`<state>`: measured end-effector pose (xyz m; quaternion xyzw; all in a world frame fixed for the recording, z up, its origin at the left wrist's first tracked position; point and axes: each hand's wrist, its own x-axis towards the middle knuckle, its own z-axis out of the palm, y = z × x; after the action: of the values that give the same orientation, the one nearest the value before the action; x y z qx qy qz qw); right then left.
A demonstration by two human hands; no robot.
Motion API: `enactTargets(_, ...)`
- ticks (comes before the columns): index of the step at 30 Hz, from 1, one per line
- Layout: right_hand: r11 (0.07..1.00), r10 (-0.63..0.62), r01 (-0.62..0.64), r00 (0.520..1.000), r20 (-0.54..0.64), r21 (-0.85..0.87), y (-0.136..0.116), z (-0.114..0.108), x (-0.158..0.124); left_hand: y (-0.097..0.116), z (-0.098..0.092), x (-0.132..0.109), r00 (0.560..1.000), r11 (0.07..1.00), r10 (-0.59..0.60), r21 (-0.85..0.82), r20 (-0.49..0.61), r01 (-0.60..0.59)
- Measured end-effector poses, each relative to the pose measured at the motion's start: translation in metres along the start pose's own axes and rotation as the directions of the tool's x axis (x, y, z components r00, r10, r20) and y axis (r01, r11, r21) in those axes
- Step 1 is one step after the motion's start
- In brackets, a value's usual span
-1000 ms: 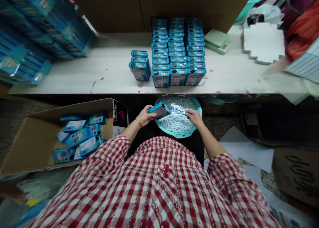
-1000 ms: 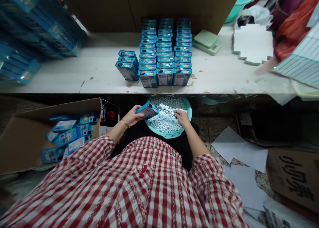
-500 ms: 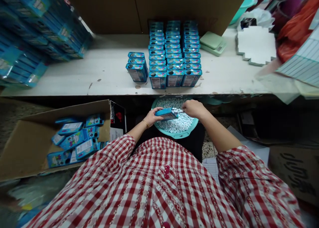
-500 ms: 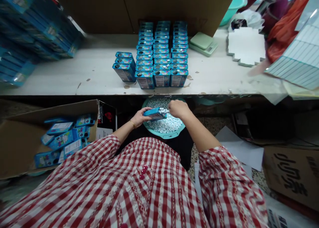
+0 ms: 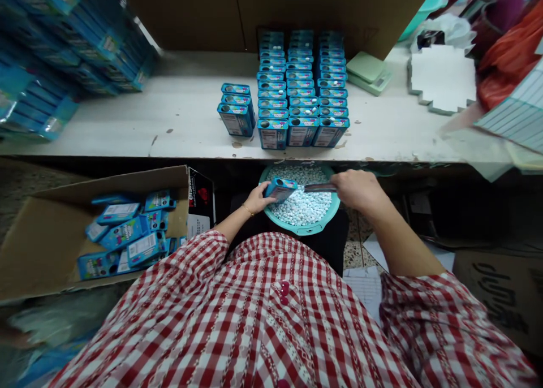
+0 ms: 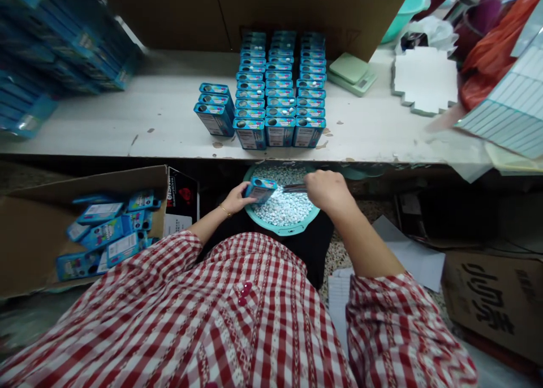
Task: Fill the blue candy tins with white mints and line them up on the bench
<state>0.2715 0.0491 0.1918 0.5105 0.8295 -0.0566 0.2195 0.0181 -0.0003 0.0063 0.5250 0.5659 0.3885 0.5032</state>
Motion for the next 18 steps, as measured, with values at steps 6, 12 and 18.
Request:
enactTargets(6,0.957,0.177,-0.220,0.960,0.216,0.191,0.000,0.118,0.017,-0.018,0.019,0.001,0.965,0.830,-0.241,-0.537,-0.102,0.151)
enactTargets(12,0.849,0.159,-0.172,0.985,0.070,0.500,-0.062,0.166,0.068,-0.015,0.052,0.011,0.949,0.734,-0.312,-0.643,-0.033,0.219)
enactTargets(18,0.750,0.092,-0.026,0.994,-0.065,0.660,-0.042,0.173,0.076,-0.006,0.026,0.008,0.979,0.778,-0.203,-0.611,-0.027,0.145)
